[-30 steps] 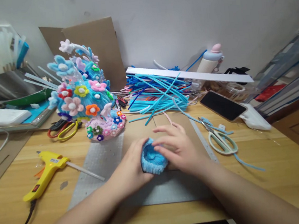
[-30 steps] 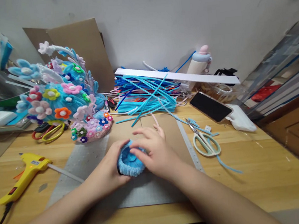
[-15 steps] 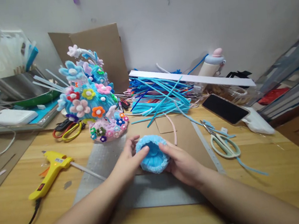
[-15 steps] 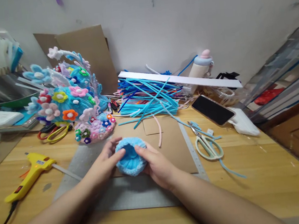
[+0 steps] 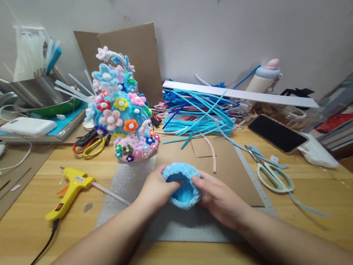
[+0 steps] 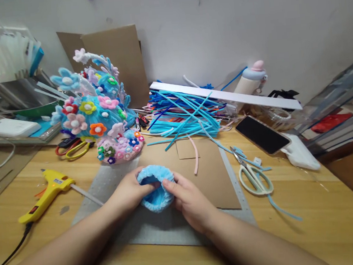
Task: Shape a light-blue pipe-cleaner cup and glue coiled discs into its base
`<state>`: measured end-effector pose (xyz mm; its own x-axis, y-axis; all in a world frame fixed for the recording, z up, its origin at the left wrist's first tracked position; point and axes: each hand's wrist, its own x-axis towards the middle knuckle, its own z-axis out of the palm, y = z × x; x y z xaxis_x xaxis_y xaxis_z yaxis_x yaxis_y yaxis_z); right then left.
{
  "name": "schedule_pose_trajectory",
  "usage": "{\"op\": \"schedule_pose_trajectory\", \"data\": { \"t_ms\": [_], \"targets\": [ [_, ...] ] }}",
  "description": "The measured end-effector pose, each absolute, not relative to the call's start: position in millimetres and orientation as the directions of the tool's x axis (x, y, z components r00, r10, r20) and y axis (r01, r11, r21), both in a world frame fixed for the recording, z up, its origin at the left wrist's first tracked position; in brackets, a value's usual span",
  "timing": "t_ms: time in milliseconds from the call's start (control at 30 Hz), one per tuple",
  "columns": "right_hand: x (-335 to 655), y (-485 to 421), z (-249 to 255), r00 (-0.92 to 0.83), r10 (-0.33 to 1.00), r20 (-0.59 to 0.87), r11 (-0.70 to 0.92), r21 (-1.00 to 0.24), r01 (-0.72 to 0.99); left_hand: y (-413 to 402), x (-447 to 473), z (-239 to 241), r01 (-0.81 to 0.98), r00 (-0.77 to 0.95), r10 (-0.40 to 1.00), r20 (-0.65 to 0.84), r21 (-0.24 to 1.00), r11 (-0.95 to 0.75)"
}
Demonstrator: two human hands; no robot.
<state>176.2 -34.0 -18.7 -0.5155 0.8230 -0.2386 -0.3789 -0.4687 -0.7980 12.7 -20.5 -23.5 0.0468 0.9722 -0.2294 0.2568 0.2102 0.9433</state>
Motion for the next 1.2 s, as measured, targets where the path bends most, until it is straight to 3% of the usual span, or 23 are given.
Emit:
{"op": "schedule_pose_trajectory", "data": {
  "t_ms": [533,1200],
  "targets": [
    [179.1,-34.0,-18.2,-0.481,0.854,-0.197,-0.372,-0.879,-0.300,-20.2,15.4,-20.7,0.186,0.012,0.964,-0.267,0.947,0.260],
    [177.6,-36.7,-16.0,-0.454,0.848,-0.275,-0.434,-0.851,-0.295,-19.3,17.5,-26.8,0.169,-0.012,0.970,-0.243,0.956,0.241]
  ]
}}
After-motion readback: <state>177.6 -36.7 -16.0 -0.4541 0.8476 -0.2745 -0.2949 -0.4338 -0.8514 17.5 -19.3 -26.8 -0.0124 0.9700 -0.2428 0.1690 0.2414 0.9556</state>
